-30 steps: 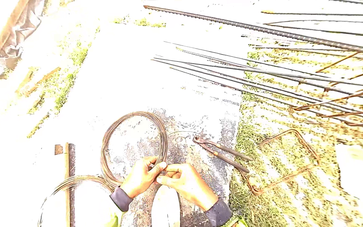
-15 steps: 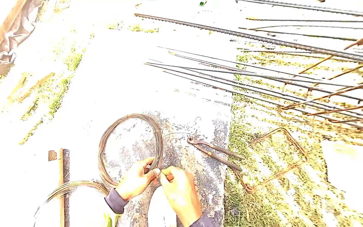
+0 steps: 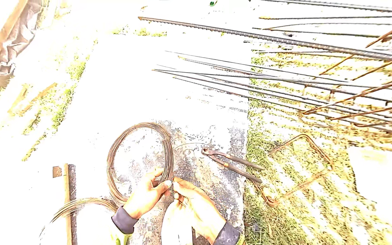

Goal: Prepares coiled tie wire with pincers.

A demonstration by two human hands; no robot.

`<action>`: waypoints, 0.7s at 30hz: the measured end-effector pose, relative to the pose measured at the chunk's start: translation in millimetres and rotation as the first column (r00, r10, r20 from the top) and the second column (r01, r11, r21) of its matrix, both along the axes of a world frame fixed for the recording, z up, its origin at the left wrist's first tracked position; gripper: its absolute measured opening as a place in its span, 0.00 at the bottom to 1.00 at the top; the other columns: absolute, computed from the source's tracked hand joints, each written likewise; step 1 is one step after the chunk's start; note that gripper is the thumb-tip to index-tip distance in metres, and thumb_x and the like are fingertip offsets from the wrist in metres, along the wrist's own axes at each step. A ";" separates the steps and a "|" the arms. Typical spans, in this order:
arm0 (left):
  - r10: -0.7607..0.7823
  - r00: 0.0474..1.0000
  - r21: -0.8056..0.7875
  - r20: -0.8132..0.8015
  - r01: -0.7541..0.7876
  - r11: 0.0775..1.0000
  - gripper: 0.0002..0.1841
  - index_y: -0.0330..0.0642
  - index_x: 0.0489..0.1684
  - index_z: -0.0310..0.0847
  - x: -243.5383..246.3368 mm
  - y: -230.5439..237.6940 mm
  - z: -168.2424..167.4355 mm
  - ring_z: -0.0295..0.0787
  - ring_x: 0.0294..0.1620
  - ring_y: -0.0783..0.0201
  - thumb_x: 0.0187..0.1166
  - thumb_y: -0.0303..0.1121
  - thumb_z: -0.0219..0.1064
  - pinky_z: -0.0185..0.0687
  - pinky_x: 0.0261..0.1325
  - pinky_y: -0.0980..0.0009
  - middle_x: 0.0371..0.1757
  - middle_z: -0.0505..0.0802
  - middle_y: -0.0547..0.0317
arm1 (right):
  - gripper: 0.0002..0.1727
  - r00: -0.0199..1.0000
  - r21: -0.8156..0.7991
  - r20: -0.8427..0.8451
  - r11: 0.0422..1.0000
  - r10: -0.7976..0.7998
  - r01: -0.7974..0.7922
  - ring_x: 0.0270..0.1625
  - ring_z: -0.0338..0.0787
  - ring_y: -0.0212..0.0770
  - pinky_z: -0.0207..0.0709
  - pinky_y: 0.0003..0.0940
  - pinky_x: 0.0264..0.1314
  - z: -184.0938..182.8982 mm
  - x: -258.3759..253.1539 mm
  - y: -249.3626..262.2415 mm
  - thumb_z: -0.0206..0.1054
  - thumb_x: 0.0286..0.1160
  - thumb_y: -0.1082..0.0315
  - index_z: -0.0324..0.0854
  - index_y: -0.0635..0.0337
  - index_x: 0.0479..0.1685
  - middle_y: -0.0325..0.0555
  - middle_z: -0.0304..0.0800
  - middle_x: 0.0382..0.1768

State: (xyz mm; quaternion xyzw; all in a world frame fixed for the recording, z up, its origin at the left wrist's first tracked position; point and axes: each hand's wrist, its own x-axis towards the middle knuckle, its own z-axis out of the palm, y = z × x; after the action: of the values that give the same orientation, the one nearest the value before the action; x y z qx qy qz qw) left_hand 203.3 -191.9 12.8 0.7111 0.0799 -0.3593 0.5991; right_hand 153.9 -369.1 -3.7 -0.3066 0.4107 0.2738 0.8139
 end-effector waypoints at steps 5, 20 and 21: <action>-0.014 1.000 -0.010 -0.012 0.014 1.000 0.18 0.38 0.69 0.81 -0.1 2.2 0.1 0.91 0.35 0.65 0.82 0.29 0.67 0.92 0.43 0.71 0.57 0.90 0.55 | 0.09 0.761 -0.762 0.427 0.647 0.488 0.012 0.48 0.94 0.29 0.90 0.24 0.54 -7.0 -10.2 7.4 0.72 0.74 0.71 0.96 0.58 0.47 0.40 0.97 0.47; 0.094 0.993 -0.231 -0.074 -0.109 0.967 0.18 0.34 0.70 0.79 4.5 7.5 4.5 0.90 0.37 0.64 0.85 0.28 0.61 0.90 0.44 0.70 0.53 0.91 0.52 | 0.21 0.863 -0.286 0.280 0.895 0.420 -0.343 0.50 0.95 0.49 0.90 0.45 0.54 21.3 31.3 -48.6 0.45 0.90 0.66 0.74 0.67 0.71 0.56 0.91 0.55; 0.104 0.992 -0.230 -0.068 -0.117 0.966 0.18 0.34 0.71 0.78 3.6 8.3 4.9 0.90 0.36 0.64 0.85 0.28 0.61 0.90 0.44 0.70 0.53 0.91 0.51 | 0.18 0.811 -0.544 0.273 0.778 0.518 -0.314 0.49 0.95 0.43 0.91 0.40 0.53 17.4 31.7 -55.0 0.51 0.89 0.65 0.79 0.64 0.66 0.49 0.93 0.52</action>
State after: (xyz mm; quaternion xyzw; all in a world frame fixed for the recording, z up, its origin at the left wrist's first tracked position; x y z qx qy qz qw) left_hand 206.8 -183.7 17.7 0.6198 0.0929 -0.3518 0.6953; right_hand 185.5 -424.2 13.7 -0.6310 0.2054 0.2713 0.6972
